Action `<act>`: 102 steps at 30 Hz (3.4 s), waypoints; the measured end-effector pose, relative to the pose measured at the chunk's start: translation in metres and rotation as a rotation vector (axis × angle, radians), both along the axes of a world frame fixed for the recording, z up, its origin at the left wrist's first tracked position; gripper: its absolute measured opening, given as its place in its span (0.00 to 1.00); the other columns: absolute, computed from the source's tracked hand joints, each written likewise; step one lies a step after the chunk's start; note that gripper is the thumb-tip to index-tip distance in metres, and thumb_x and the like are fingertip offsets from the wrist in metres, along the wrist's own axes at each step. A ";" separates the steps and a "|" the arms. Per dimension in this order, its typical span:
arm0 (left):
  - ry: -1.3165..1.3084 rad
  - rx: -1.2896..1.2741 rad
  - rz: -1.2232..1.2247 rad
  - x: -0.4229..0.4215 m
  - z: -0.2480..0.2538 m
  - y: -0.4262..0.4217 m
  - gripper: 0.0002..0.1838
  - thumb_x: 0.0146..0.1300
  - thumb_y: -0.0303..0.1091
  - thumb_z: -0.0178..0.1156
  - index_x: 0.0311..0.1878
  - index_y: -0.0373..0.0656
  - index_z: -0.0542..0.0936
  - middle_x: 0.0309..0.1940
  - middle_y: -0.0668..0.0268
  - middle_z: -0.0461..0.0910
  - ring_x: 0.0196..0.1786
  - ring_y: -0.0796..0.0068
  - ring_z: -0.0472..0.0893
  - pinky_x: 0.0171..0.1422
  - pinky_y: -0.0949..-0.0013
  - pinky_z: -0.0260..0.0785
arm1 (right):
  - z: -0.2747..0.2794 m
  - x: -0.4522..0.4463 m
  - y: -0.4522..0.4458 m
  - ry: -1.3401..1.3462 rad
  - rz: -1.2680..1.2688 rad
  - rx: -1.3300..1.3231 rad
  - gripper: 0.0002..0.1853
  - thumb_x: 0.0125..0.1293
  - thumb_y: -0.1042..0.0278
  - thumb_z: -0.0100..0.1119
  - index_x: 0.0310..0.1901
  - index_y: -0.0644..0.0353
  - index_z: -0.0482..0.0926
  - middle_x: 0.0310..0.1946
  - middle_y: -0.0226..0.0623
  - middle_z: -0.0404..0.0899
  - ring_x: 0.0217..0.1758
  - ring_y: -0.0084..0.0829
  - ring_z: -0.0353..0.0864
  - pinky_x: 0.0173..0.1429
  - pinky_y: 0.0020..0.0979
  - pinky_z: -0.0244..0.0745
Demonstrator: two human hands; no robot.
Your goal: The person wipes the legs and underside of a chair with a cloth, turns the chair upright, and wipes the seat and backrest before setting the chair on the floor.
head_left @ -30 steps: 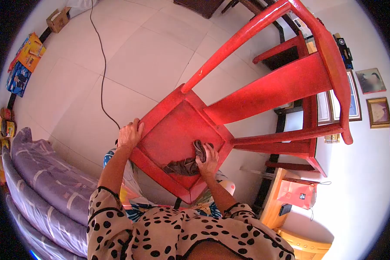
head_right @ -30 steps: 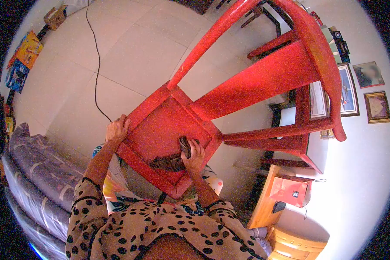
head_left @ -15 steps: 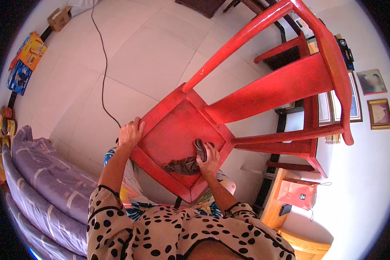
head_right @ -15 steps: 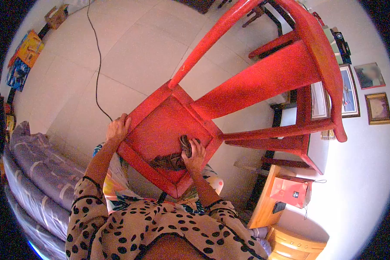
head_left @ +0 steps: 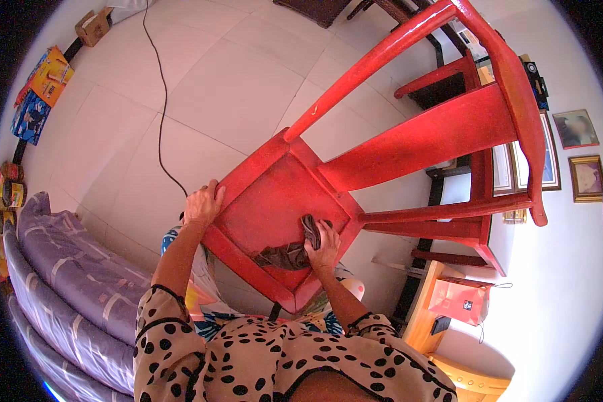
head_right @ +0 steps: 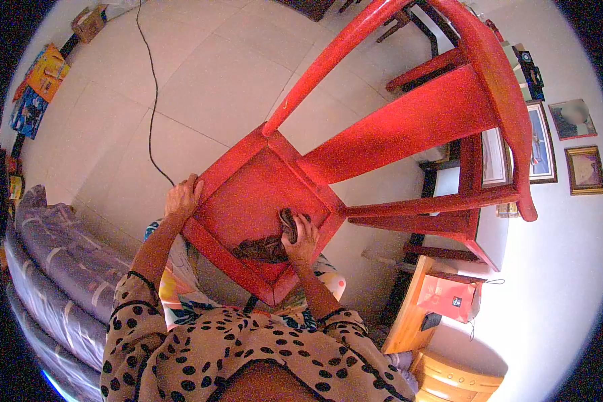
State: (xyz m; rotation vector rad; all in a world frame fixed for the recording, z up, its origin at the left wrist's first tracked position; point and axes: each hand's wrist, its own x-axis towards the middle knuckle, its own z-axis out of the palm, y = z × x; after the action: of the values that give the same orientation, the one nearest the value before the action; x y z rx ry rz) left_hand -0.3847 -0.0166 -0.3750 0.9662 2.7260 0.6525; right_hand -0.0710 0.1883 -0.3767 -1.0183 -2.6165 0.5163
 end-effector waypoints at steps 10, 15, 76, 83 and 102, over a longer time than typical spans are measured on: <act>0.000 -0.052 0.000 -0.001 -0.002 0.001 0.18 0.73 0.51 0.51 0.48 0.45 0.75 0.31 0.50 0.84 0.34 0.46 0.85 0.38 0.48 0.78 | -0.003 0.000 0.001 0.024 0.012 0.010 0.36 0.51 0.57 0.67 0.65 0.50 0.72 0.67 0.33 0.71 0.70 0.52 0.64 0.74 0.55 0.54; -0.022 -0.045 -0.002 -0.001 0.000 0.001 0.18 0.73 0.51 0.51 0.48 0.45 0.75 0.32 0.50 0.84 0.35 0.46 0.85 0.39 0.48 0.78 | 0.001 -0.001 0.000 0.016 0.009 0.033 0.35 0.50 0.59 0.68 0.64 0.50 0.72 0.66 0.33 0.71 0.69 0.50 0.66 0.73 0.53 0.56; -0.062 -0.050 -0.014 -0.001 0.004 0.002 0.16 0.74 0.45 0.52 0.50 0.42 0.75 0.34 0.48 0.84 0.36 0.45 0.85 0.39 0.48 0.77 | 0.004 -0.001 0.000 -0.001 0.012 0.007 0.35 0.52 0.56 0.67 0.65 0.50 0.72 0.66 0.33 0.71 0.68 0.50 0.66 0.73 0.54 0.56; -0.033 -0.003 -0.004 -0.001 -0.004 0.000 0.17 0.73 0.50 0.51 0.46 0.44 0.75 0.31 0.49 0.83 0.34 0.44 0.84 0.38 0.47 0.77 | 0.003 -0.001 0.000 0.007 0.013 0.050 0.34 0.52 0.57 0.67 0.64 0.50 0.73 0.66 0.33 0.72 0.68 0.50 0.67 0.71 0.54 0.58; -0.035 -0.050 -0.020 0.000 0.004 0.001 0.15 0.74 0.46 0.52 0.49 0.43 0.76 0.33 0.49 0.84 0.35 0.47 0.85 0.37 0.50 0.77 | 0.006 -0.003 -0.002 -0.004 -0.003 0.026 0.35 0.50 0.58 0.67 0.64 0.50 0.74 0.66 0.31 0.71 0.69 0.47 0.66 0.72 0.52 0.57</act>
State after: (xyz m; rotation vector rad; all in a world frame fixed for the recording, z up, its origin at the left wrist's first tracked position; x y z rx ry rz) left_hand -0.3849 -0.0158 -0.3709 0.9602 2.6850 0.5887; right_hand -0.0736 0.1864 -0.3707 -1.0162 -2.6174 0.4783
